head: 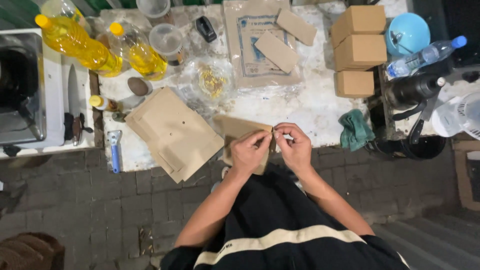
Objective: Folding cardboard boxes and frying food items in a bakery production area.
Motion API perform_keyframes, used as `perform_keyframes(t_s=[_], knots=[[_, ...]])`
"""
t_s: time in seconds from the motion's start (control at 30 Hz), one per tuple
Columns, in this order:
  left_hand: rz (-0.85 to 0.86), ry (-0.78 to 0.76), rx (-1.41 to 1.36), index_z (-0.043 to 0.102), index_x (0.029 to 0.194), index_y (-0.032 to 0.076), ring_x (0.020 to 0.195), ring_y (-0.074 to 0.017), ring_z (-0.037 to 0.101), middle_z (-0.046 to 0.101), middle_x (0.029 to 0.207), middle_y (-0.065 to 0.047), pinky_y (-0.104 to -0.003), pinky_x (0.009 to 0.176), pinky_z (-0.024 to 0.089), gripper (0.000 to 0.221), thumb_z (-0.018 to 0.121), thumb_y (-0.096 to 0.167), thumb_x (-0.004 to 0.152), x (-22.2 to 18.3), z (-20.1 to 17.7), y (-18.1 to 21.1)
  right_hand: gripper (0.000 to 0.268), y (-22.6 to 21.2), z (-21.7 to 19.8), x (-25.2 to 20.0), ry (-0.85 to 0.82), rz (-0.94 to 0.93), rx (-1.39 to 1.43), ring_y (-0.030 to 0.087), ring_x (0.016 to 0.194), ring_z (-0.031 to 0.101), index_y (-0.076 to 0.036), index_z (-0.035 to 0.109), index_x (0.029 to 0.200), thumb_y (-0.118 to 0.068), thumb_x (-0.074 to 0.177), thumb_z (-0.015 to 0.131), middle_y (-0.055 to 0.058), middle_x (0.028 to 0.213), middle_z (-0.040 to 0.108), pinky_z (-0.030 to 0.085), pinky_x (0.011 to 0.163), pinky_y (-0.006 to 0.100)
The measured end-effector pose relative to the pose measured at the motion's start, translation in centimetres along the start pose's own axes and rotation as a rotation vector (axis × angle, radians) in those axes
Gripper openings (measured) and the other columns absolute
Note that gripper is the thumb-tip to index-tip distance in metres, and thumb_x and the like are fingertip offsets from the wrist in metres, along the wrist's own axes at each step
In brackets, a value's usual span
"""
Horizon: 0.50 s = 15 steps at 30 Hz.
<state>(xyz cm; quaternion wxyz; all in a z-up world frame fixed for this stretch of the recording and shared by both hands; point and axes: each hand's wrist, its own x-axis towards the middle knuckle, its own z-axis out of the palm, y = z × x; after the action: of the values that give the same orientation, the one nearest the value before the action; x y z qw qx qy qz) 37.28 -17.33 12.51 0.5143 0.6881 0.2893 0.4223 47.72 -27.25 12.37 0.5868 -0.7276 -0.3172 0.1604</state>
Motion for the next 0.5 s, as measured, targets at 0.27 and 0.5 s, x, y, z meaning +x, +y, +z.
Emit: perform_keyframes(t_s=[0.27,0.5], knots=[[0.233,0.087,0.032,0.079,0.086,0.006,0.056,-0.0213,0.07,0.076,0.077,-0.009,-0.028,0.044,0.056,0.01,0.079,-0.001,0.078,-1.6,-2.8,2.4,0.007,-0.5,1.1,-1.6,-0.07,-0.208,0.027,0.017,0.078,0.065,0.0,0.07,0.085,-0.006,0.089,0.072,0.014,0.095,0.071,0.055,0.055,0.023],[0.393,0.204,0.056,0.078,0.087,0.0,0.061,-0.0243,0.071,0.076,0.081,-0.014,-0.029,0.044,0.057,0.011,0.078,-0.005,0.077,-2.0,-3.7,3.9,0.01,-1.7,1.5,-2.0,-0.126,-0.321,0.07,0.019,0.079,0.066,0.002,0.068,0.083,-0.007,0.088,0.072,0.017,0.099,0.07,0.056,0.059,0.026]])
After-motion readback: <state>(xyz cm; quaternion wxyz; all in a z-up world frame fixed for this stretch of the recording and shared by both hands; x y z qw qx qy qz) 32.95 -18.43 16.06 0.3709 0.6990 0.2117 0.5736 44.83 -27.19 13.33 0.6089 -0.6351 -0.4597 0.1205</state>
